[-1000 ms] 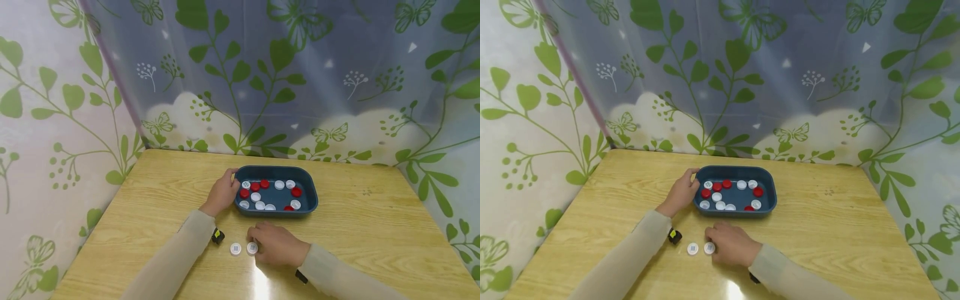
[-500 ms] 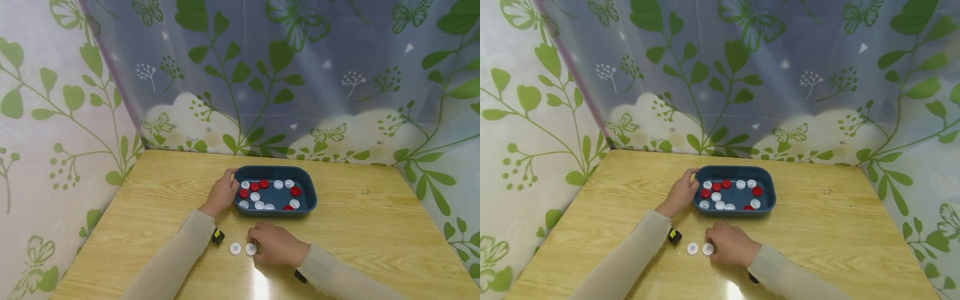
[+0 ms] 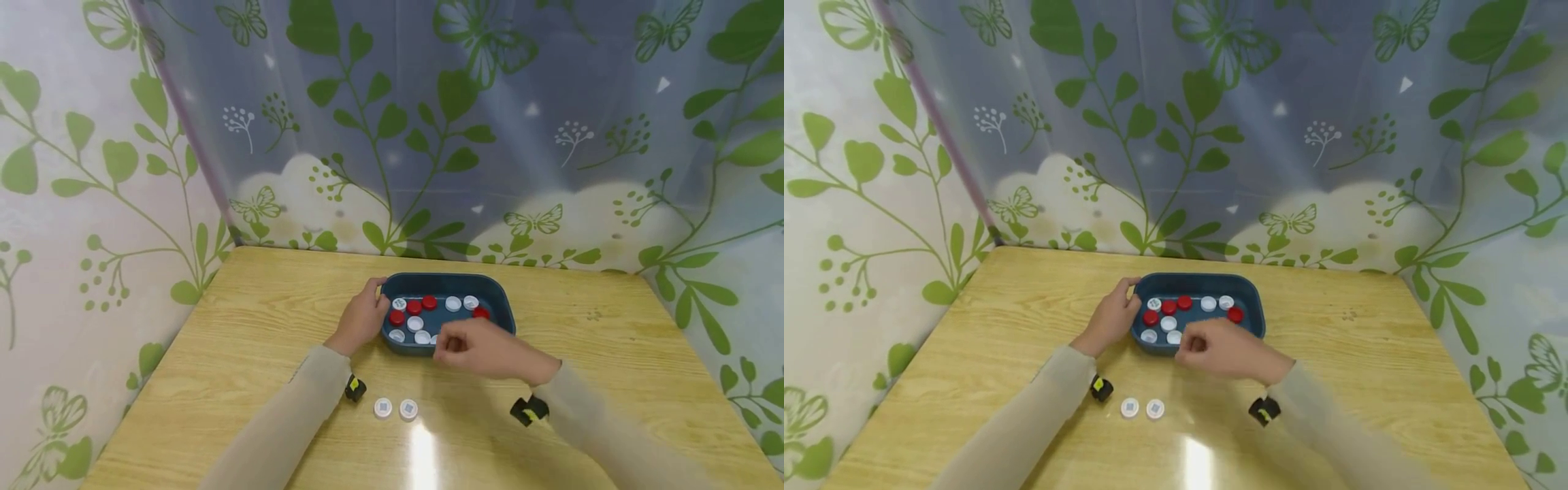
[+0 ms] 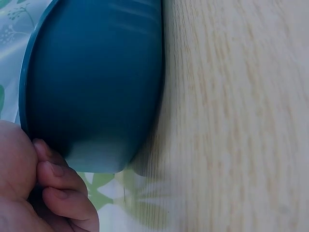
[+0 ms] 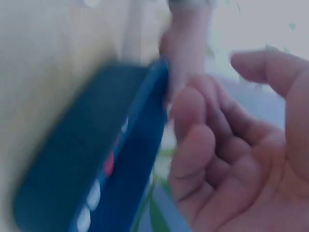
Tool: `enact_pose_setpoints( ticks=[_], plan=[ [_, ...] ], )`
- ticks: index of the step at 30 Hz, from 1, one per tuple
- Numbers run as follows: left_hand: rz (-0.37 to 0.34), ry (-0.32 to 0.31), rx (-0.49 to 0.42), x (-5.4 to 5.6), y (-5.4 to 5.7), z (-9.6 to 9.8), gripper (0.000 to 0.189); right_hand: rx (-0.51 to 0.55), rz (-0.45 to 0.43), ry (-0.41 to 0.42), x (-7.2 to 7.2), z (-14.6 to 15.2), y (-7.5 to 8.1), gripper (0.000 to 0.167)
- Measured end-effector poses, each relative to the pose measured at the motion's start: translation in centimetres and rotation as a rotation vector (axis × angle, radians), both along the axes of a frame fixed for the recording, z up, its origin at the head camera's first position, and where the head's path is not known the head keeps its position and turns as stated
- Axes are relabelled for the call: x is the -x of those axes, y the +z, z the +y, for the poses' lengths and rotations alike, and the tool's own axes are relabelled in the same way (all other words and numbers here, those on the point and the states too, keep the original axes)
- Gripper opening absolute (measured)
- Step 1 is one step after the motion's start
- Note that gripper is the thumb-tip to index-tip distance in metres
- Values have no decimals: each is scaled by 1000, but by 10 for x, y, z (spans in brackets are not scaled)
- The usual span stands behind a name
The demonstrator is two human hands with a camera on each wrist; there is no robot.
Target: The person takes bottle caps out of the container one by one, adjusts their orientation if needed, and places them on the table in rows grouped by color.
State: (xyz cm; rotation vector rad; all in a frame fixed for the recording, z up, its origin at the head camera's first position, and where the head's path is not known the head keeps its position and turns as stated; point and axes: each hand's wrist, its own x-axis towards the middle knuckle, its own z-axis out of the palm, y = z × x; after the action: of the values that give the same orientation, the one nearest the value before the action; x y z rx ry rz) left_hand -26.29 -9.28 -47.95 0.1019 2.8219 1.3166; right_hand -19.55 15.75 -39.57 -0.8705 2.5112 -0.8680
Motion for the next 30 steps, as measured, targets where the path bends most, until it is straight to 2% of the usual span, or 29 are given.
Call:
enact_pose_setpoints(
  ticks=[2,4,5,8,12,16,20,26,30],
  plan=[
    [4,3,2,0,-1,0,47,-5,47,-60,14,12,6,7],
    [8,7,0,-1,-2,0,47,-111,167,-88,26,21,6,9],
    [9,10,-2,0,-2,0,47,-188,232,-76,31,25,4,12],
    [4,15,2,0,-3,0,47,-421,421,35,44,33,-4,22],
    [3,13,8,0,-4,0,47,-557,512,168,58,40,-16,25],
    [30,13,16,0,-2,1,46,-598,519,225,70,43,-26,21],
    [52,12,32,1,-2,1,45,-590,474,254,77,47,-34,18],
    [43,13,33,2,-3,2,45,-464,325,176,85,54,-46,14],
    [26,20,30,1,-4,1,45,-369,277,136,89,59,-58,13]
  ],
)
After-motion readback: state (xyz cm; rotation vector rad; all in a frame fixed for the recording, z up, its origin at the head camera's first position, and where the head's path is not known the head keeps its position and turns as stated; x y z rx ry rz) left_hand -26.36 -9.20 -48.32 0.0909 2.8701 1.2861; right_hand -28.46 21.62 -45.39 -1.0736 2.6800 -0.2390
